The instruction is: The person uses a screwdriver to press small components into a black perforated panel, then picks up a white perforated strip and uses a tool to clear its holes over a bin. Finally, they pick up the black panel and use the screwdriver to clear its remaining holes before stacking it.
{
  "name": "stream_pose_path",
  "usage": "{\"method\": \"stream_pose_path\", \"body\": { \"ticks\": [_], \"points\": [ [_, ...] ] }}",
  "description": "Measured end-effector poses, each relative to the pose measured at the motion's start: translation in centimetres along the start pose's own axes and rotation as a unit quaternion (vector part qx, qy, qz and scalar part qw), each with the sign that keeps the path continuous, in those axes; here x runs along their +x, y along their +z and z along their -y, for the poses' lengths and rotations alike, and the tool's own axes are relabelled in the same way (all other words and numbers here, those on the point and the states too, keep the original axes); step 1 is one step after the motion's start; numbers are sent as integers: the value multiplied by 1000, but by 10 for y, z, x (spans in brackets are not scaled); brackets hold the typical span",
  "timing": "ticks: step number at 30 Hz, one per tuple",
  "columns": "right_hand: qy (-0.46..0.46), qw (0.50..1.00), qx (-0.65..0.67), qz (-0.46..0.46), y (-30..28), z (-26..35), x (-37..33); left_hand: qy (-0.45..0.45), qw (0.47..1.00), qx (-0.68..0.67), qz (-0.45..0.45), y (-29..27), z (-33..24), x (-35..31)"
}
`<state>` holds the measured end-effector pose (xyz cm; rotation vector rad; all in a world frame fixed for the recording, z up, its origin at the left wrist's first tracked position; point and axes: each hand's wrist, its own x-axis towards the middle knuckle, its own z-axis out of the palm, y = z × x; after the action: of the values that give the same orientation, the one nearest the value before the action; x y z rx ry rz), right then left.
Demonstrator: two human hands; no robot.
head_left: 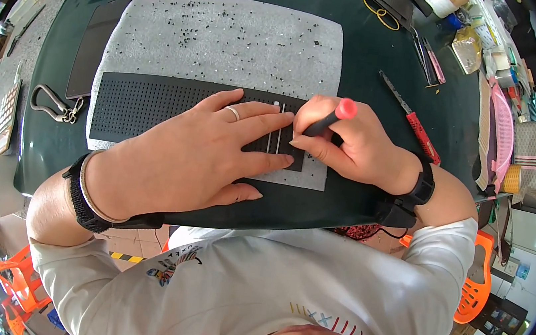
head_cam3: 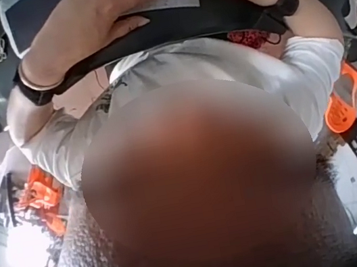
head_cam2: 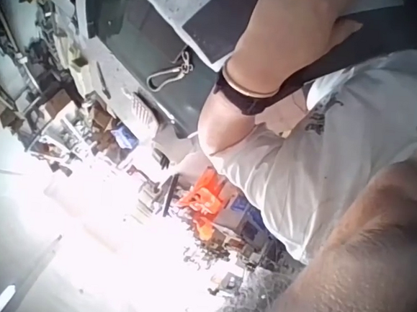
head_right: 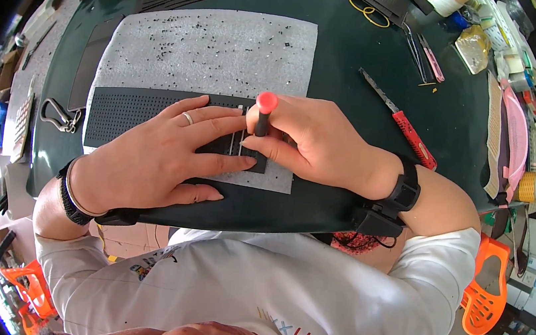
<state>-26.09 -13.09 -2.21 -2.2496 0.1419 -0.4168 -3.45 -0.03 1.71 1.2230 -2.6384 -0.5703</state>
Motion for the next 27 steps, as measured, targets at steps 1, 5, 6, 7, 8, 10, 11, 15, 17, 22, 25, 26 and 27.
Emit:
{"method": "stream_pose_path", "body": {
  "ticks": [1,5,6,7,8,10,11,15,17,22,25,26,27],
  "points": [
    [-9,1000,0,-6,1,0,1,0,1000,1,1,0,0,-1],
    [-19,1000,-2,-18,3,0,3,1,1000,2,0,-1,2,-3],
    [-11,1000,-2,-19,3,1,3,1,1000,2,-1,0,2,-3],
    [-3,1000,-3,-21,2,1,4,2,1000,1,-2,0,3,-3],
    [-3,1000,-3,-20,2,2,4,2,1000,1,-3,0,3,-4],
    [19,1000,-3,-15,1,4,4,4,1000,2,-6,1,4,-5],
    [29,999,-3,-13,1,4,4,4,1000,3,-7,1,4,-5],
    [-4,999,-12,-30,4,-2,6,5,1000,8,-9,1,4,-5],
    [12,999,-1,-40,4,-2,4,5,1000,8,-8,2,4,-4],
    [19,999,-14,-36,-2,-4,3,3,1000,10,-5,2,2,0],
    [14,999,-15,-43,-1,-5,1,3,1000,11,-4,2,1,1],
    [22,998,4,-63,0,-6,-1,2,1000,11,-4,2,1,1],
    [29,996,23,-82,1,-6,-1,1,1000,11,-3,2,1,1]
  ]
}}
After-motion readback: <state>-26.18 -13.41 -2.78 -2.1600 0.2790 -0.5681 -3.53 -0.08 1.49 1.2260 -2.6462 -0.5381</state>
